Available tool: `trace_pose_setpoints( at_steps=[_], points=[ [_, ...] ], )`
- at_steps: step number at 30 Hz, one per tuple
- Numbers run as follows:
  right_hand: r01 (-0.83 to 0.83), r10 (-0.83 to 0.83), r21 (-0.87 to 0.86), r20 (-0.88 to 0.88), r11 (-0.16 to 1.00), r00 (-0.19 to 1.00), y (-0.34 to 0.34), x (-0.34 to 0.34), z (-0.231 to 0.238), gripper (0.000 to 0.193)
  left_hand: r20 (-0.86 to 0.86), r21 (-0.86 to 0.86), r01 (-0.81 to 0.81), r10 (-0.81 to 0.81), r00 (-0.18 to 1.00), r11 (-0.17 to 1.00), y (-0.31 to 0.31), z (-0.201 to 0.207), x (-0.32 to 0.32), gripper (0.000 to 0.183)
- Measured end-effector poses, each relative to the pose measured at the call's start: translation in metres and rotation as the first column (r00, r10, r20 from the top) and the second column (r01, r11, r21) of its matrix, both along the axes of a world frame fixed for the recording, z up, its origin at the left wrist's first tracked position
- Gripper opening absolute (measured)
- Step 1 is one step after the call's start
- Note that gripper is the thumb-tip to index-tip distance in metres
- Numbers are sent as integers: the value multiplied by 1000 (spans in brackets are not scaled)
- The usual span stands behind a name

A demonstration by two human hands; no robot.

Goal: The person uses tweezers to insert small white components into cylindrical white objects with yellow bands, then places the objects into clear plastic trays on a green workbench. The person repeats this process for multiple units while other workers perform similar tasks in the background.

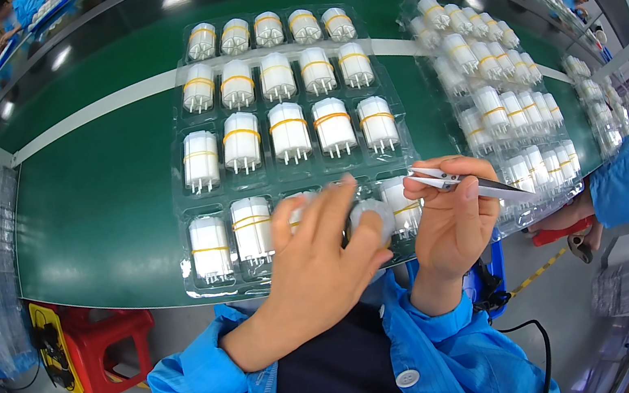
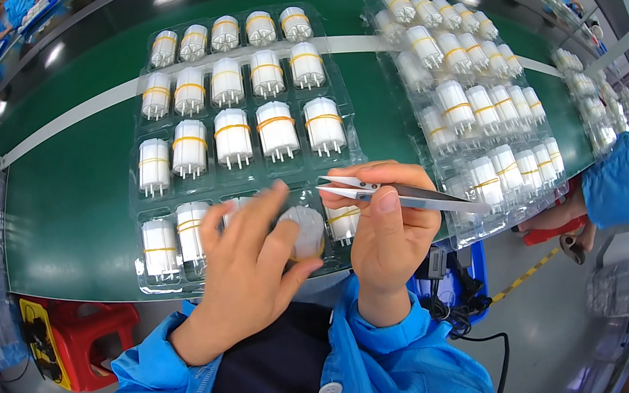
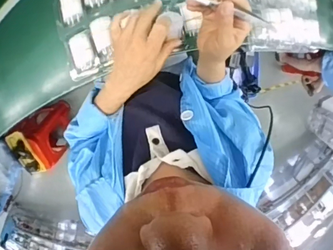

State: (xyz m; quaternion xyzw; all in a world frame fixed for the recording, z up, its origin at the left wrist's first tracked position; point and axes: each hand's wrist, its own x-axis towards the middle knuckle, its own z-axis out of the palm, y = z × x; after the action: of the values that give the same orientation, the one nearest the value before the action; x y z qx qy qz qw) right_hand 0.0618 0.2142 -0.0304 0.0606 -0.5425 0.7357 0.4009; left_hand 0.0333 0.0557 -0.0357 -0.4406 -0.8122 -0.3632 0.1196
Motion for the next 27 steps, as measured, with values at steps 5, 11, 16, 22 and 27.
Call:
trace_pose_setpoints(
  at_steps=[5, 11, 16, 22, 27],
  points=[
    [-32, 34, 55, -31, 998, 999, -8, 0, 6, 26, 253, 347, 9, -103, 962, 938, -28, -2, 0, 59],
    [-232, 242, 232, -15, 945, 970, -40, 5, 17, 28, 224, 377, -166, 84, 971, 911, -54, 14, -11, 58],
    [-297, 294, 406, 72, 864, 953, -52, 1, 34, 21, 187, 427, -191, 120, 975, 884, -63, 11, -9, 58],
    [-336, 283, 467, 182, 818, 942, -61, -4, 39, 17, 227, 497, -182, 75, 971, 848, -66, 7, -5, 62],
    [-350, 302, 420, 179, 837, 936, -65, -4, 35, 16, 220, 498, -193, 92, 971, 845, -69, 5, -5, 62]
  ],
)
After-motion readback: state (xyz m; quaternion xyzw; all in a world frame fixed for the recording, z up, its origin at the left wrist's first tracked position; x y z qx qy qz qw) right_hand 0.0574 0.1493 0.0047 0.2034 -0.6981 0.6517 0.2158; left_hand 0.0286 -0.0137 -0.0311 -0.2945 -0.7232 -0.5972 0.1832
